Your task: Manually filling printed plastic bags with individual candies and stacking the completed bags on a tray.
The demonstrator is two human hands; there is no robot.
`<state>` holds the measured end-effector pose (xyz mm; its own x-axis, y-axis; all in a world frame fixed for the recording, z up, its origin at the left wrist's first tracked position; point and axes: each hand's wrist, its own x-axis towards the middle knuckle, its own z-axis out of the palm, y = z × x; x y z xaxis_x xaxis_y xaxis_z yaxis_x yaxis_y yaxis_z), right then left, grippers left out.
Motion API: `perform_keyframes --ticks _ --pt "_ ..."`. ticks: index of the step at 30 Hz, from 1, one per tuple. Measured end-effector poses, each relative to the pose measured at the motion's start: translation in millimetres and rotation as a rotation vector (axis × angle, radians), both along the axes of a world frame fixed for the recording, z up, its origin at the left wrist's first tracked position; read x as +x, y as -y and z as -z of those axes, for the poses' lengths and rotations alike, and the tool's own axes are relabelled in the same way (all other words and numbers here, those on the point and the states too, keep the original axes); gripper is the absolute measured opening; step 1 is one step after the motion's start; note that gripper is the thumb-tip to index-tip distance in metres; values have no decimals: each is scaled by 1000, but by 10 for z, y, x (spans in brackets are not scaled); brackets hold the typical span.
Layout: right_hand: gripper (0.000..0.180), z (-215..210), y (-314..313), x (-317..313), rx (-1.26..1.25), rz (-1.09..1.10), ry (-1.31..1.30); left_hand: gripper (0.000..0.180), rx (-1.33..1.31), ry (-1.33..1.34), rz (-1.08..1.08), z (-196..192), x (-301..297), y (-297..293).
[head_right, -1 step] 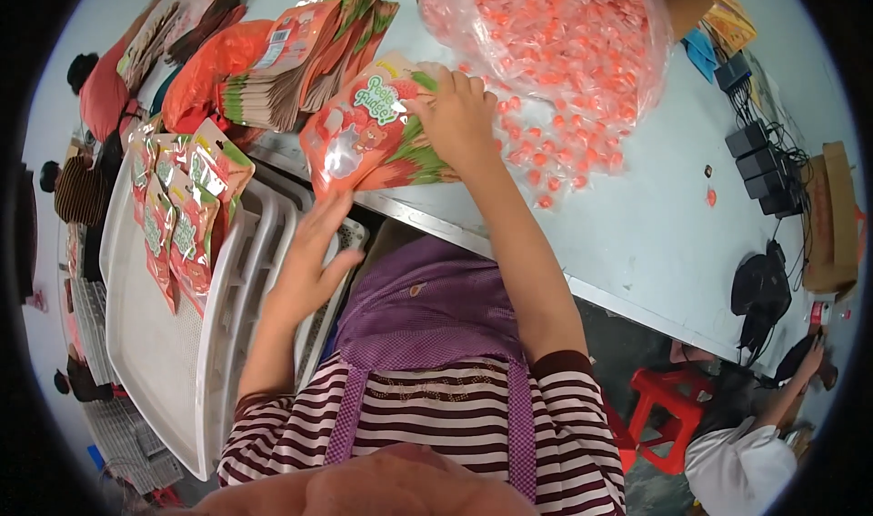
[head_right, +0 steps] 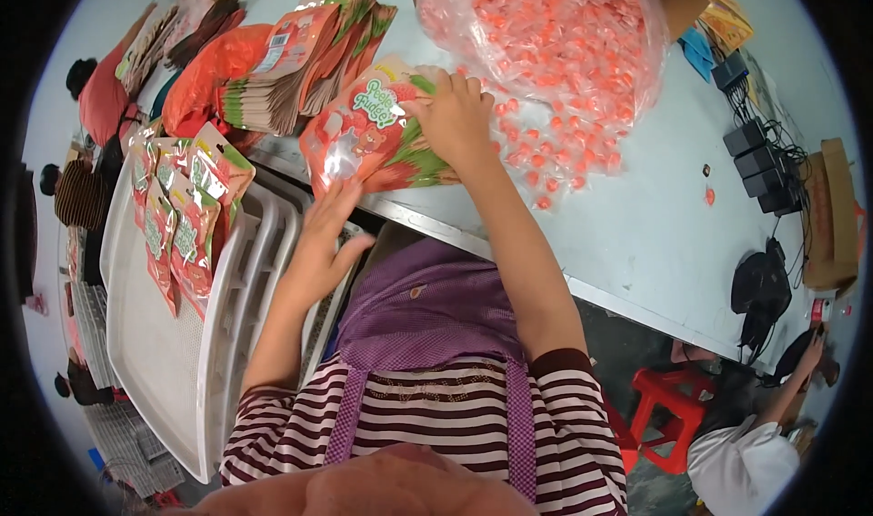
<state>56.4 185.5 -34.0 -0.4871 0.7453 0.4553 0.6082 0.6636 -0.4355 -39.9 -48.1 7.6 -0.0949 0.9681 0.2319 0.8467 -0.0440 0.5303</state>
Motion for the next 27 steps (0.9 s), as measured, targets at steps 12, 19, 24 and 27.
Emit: perform_keyframes --ticks 12,19,24,27 --pt "53 108 -9 -53 24 21 -45 42 56 -325 -62 816 -395 -778" --pt "31 65 -26 -92 72 96 -155 34 148 -342 -21 862 -431 -773" --pt "25 -57 19 52 -396 -182 -374 32 142 -286 18 826 -460 -753" --pt "18 -121 285 181 -672 -228 -492 37 97 -52 -29 712 -410 -756"
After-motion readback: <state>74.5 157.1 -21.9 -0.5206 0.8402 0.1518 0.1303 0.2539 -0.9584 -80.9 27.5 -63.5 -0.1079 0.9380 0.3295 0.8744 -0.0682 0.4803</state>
